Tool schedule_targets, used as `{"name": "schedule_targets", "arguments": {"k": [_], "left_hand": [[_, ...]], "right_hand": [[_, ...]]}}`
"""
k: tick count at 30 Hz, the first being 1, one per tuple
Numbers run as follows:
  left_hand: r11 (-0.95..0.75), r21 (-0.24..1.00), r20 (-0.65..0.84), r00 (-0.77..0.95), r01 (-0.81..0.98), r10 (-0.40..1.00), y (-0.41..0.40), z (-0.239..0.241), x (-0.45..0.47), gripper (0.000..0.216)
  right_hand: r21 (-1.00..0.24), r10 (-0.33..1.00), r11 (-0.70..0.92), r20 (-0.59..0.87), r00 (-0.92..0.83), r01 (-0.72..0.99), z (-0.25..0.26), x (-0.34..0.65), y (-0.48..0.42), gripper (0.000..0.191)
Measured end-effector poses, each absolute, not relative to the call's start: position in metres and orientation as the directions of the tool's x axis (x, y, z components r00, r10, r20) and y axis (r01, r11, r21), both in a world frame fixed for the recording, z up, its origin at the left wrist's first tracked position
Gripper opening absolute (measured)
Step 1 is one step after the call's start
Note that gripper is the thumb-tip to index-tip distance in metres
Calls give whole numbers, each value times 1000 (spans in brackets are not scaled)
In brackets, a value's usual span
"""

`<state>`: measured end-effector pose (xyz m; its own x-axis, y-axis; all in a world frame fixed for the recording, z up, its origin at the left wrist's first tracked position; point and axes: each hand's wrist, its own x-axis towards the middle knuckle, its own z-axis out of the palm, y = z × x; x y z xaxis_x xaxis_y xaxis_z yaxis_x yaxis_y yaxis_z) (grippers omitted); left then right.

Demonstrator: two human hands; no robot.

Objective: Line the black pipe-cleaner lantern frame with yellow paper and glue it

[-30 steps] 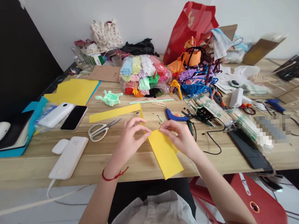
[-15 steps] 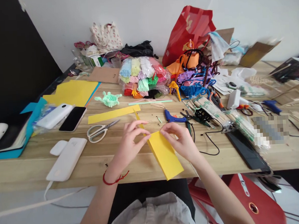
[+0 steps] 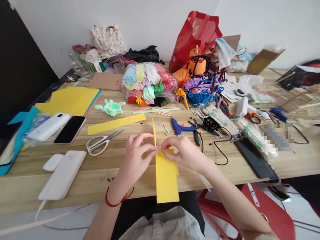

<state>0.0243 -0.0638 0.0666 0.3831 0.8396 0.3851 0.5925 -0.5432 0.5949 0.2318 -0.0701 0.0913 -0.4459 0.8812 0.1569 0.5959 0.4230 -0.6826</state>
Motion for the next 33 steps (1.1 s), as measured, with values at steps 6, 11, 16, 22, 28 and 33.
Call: {"name": "schedule_targets", "arguments": {"k": [6, 11, 16, 22, 28, 33], "left_hand": [[-515, 625, 348, 382, 587, 856, -63, 68, 22, 15], [-473, 672, 306, 369, 570, 878, -61, 66, 21, 15], [-463, 684, 347, 307, 564, 886, -59, 62, 16, 13], [-498, 685, 363, 344, 531, 866, -59, 62, 20, 13], [-509, 662, 354, 368, 550, 860, -61, 63, 25, 16], [-464, 718, 419, 210, 519, 883, -56, 65, 7, 13]], "right_hand": [[-708, 889, 394, 131, -438, 586, 92, 243, -65, 13], [-707, 907, 369, 131, -400, 604, 99, 256, -61, 13], [-721, 934, 344, 195, -301, 602, 102, 262, -60, 10], [-737, 887, 406, 176, -427, 540, 89, 240, -61, 14], [-713, 890, 425, 216, -402, 557, 80, 229, -64, 16], [-781, 929, 367, 279, -243, 506, 85, 239, -66, 14]]}}
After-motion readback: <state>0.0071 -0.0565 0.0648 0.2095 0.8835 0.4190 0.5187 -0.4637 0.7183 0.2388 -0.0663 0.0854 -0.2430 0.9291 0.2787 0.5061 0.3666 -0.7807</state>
